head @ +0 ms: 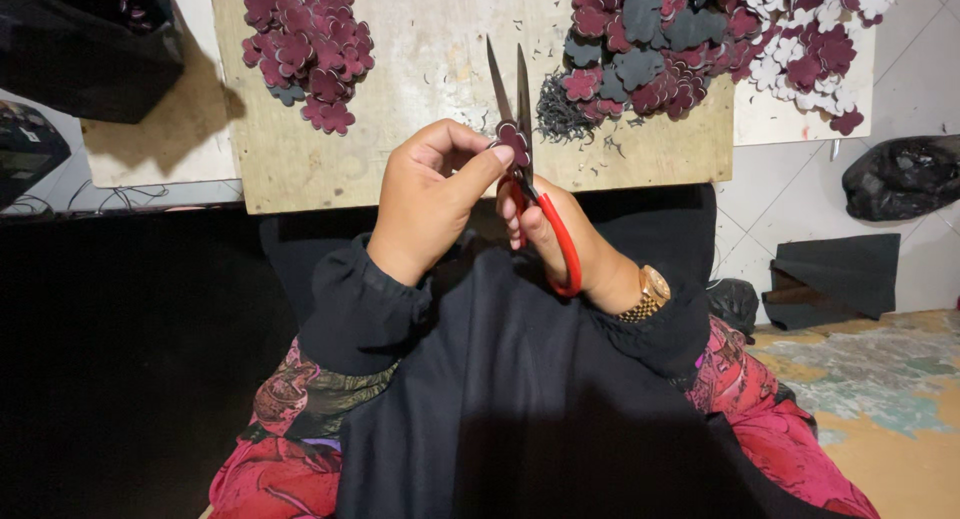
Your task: The person sits at a workbench and uses red-handled scissors to trim the edges of small fabric flower-shaped pieces one at a time, letting the trimmed scraps fall onto the table. Around the middle of the clip the person places trimmed pieces into a black plastic bag, then resumes trimming more pieces.
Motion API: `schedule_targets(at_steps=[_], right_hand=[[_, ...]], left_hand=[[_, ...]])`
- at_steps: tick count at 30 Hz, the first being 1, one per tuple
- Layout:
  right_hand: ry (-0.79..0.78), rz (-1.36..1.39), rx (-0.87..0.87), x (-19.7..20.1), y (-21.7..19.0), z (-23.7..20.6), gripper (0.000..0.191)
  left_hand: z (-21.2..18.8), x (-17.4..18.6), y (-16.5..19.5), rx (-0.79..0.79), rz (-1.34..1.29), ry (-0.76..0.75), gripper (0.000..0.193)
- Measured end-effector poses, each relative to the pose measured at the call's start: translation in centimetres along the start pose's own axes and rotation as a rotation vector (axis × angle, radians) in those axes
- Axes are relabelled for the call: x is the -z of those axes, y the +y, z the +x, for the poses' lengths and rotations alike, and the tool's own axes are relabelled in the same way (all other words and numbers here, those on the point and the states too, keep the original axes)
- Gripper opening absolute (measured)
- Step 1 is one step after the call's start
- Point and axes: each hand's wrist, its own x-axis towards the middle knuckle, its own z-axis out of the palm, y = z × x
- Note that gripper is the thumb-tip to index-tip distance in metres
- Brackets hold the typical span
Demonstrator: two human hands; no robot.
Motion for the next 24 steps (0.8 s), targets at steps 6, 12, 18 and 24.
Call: schedule_targets(at_steps=[6, 12, 18, 24], right_hand=[[0.002, -0.005, 0.005, -0.1, -0.6, 0.0, 0.072], [-0.003, -0.04, 0.0, -0.3, -1.3, 0.0, 0.07], [-0.008, -0.027, -0.008, -0.4, -1.3, 0.0, 0.069], [-0.006, 0.005, -0.029, -0.3, -0.9, -0.1, 0.069]], left_hand=[[0.2, 0.3, -0.4, -0.007, 0.027, 0.028, 0.009], [0.3, 0.6, -0.3, -0.018, -0.031, 0.052, 0.008], [0.3, 0.8, 0.0, -0.021, -0.049, 0.055, 0.007], [0.5, 1.0, -0.2, -0.054, -0.057, 0.049, 0.007]])
